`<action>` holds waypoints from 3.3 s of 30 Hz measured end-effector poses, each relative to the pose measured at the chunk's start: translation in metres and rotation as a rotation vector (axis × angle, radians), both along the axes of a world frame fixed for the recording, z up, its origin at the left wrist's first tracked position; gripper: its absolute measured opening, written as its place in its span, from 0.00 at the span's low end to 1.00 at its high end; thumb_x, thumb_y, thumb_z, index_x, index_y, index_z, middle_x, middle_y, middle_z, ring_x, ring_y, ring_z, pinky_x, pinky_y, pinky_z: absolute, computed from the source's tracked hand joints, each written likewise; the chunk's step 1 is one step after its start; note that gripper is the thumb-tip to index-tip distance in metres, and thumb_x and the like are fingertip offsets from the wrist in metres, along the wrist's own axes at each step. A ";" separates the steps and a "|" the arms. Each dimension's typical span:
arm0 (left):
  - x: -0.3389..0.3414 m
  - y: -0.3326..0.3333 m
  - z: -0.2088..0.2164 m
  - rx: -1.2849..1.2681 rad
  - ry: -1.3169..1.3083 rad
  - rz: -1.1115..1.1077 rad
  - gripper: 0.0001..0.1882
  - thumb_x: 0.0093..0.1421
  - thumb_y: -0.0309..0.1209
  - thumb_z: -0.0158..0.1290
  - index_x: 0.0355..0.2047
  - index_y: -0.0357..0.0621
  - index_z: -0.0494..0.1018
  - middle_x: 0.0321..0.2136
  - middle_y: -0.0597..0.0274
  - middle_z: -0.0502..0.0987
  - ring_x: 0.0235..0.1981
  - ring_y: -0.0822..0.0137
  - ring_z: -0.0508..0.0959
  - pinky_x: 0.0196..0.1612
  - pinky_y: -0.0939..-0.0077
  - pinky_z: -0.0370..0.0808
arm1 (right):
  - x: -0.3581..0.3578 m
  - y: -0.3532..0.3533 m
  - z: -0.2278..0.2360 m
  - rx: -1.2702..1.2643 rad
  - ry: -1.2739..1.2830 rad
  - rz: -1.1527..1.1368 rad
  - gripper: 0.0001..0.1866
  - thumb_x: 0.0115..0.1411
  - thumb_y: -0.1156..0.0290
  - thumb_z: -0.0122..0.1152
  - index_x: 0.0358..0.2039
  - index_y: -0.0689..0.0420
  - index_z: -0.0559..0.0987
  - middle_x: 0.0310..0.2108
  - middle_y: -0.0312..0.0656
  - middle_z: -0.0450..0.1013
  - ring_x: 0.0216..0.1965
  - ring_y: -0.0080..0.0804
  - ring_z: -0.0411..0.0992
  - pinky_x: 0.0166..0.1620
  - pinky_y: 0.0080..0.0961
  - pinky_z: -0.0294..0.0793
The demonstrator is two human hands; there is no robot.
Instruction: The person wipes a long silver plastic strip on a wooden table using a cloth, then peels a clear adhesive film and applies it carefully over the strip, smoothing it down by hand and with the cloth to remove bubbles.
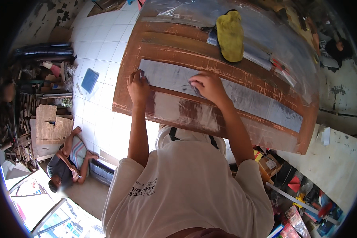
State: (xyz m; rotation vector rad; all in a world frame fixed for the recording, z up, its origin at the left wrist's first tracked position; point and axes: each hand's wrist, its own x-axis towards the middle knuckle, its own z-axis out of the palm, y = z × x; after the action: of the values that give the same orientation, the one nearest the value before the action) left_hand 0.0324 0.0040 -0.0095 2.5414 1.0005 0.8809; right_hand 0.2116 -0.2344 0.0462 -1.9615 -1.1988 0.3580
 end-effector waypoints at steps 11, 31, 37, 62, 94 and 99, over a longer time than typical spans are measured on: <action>-0.033 0.053 -0.012 -0.827 -0.343 -0.155 0.14 0.62 0.20 0.46 0.45 0.34 0.76 0.43 0.51 0.80 0.46 0.62 0.79 0.51 0.71 0.73 | -0.077 0.126 -0.029 -0.013 -0.279 0.072 0.15 0.41 0.65 0.74 0.30 0.55 0.81 0.30 0.37 0.72 0.37 0.36 0.71 0.41 0.33 0.73; -0.042 0.058 0.006 -1.127 -0.361 -0.177 0.15 0.65 0.21 0.44 0.49 0.36 0.74 0.42 0.57 0.79 0.36 0.71 0.77 0.35 0.78 0.73 | -0.084 0.150 -0.031 -0.213 0.073 -0.123 0.07 0.45 0.73 0.70 0.24 0.56 0.79 0.27 0.41 0.74 0.33 0.40 0.73 0.38 0.35 0.72; -0.043 0.065 0.009 -1.068 -0.358 -0.227 0.16 0.64 0.18 0.43 0.51 0.33 0.73 0.44 0.55 0.78 0.45 0.66 0.78 0.49 0.74 0.73 | -0.089 0.167 -0.029 -0.254 -0.100 -0.133 0.08 0.48 0.73 0.68 0.26 0.56 0.76 0.27 0.43 0.74 0.33 0.43 0.74 0.37 0.38 0.72; -0.040 0.056 0.013 -0.824 -0.348 -0.094 0.16 0.63 0.25 0.48 0.51 0.34 0.72 0.40 0.50 0.79 0.45 0.64 0.79 0.47 0.74 0.74 | -0.096 0.198 -0.043 0.059 0.079 -0.085 0.06 0.56 0.77 0.59 0.30 0.60 0.70 0.27 0.49 0.72 0.30 0.49 0.73 0.34 0.39 0.71; 0.018 0.028 0.056 -1.471 -0.275 -0.361 0.32 0.60 0.43 0.57 0.57 0.31 0.66 0.45 0.49 0.76 0.43 0.65 0.77 0.42 0.73 0.75 | -0.100 0.132 -0.010 0.337 -0.119 -0.158 0.08 0.51 0.79 0.64 0.33 0.60 0.77 0.36 0.43 0.75 0.36 0.43 0.73 0.39 0.34 0.72; 0.016 0.036 0.033 -1.404 -0.189 -0.375 0.24 0.64 0.36 0.52 0.56 0.32 0.67 0.48 0.52 0.76 0.44 0.65 0.78 0.43 0.73 0.76 | -0.054 0.127 -0.017 0.212 0.017 -0.297 0.10 0.55 0.74 0.63 0.40 0.57 0.79 0.38 0.45 0.75 0.37 0.45 0.73 0.42 0.34 0.71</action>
State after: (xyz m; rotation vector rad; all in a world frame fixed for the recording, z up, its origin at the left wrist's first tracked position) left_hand 0.0480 0.0400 0.0232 1.3103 0.6343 0.1255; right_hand 0.1578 -0.1072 0.0297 -1.9092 -0.8780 0.0898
